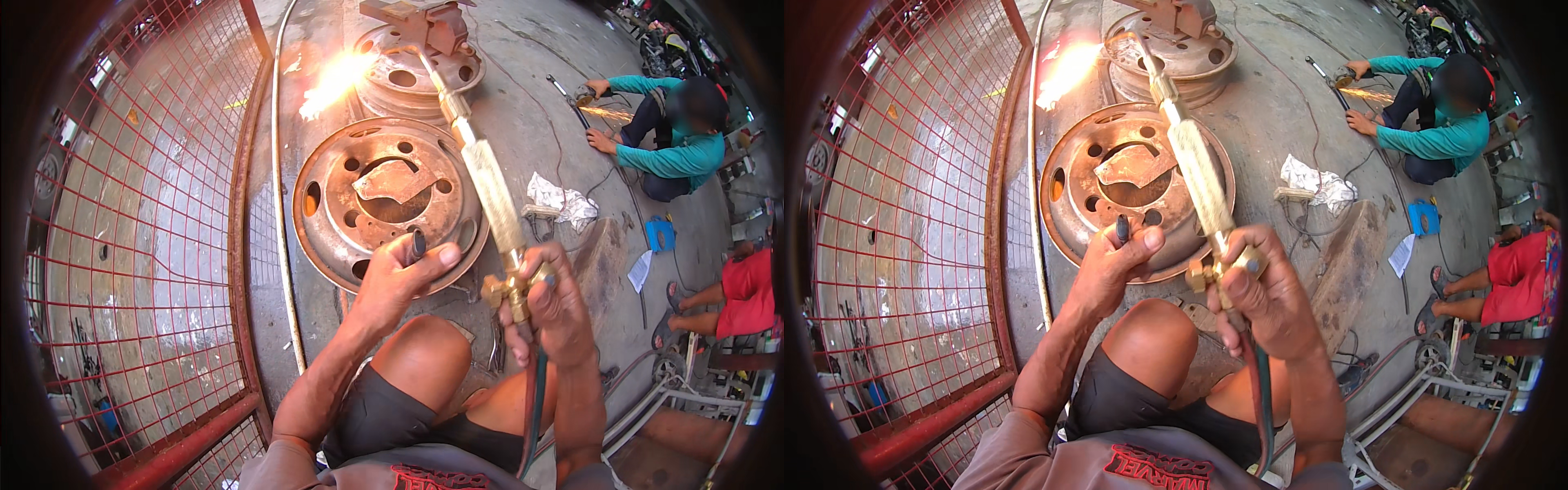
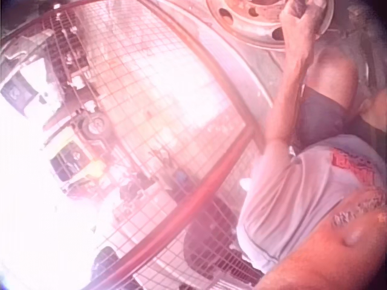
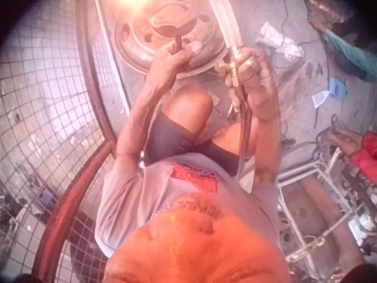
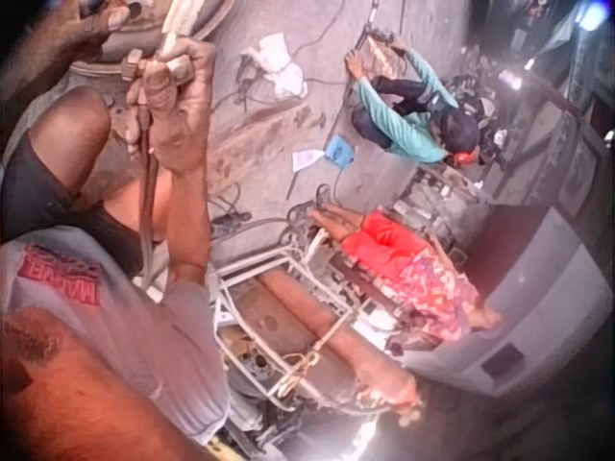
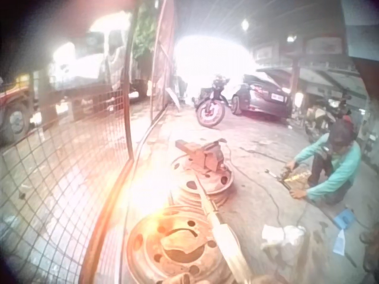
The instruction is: The person connects a welding torch to a gas cylinder, ignites the flame, and welds a metal plate onto a wheel rim. The person repeatedly applies the torch to the joint, producing sparks, and briefly adjusts the gas cylinder valve during the process.
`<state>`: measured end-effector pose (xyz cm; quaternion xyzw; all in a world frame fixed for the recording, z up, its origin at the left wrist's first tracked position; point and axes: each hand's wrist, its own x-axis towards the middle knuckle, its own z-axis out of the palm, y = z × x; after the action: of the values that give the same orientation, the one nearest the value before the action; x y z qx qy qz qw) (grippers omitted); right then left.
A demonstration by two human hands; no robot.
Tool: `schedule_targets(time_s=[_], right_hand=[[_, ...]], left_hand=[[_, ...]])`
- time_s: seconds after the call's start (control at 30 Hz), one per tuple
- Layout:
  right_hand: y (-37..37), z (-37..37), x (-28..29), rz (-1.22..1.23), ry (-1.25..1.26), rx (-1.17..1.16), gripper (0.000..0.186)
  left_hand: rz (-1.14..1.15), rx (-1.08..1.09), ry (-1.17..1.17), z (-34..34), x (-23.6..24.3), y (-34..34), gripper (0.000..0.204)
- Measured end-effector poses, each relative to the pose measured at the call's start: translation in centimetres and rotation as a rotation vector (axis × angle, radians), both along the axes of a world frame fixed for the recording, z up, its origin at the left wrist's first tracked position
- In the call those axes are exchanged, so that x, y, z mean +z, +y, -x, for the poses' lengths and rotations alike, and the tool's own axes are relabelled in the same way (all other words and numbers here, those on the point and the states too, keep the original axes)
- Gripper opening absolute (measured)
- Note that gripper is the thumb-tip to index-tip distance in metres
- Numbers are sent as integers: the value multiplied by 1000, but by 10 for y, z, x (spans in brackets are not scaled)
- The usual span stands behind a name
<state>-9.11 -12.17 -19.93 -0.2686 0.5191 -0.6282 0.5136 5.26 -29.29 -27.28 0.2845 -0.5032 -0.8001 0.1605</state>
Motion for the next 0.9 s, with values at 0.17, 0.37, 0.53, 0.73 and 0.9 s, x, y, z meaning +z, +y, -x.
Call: schedule_targets(time_s=[0.17,0.37,0.53,0.73,0.9], right_hand=[[-18,16,12,-72,106,-20,24],[-12,16,-7,-165,51,89,20],[-9,21,-18,-238,38,216,21],[0,31,-28,-336,19,268,20],[-3,31,-31,-463,33,302,21]], left_hand=[[152,177,135,34,32,9,55],[107,193,50,49,31,3,53],[45,272,3,51,10,-5,55],[-13,198,-61,46,-9,-15,49],[-121,103,-142,43,-22,-21,50]])
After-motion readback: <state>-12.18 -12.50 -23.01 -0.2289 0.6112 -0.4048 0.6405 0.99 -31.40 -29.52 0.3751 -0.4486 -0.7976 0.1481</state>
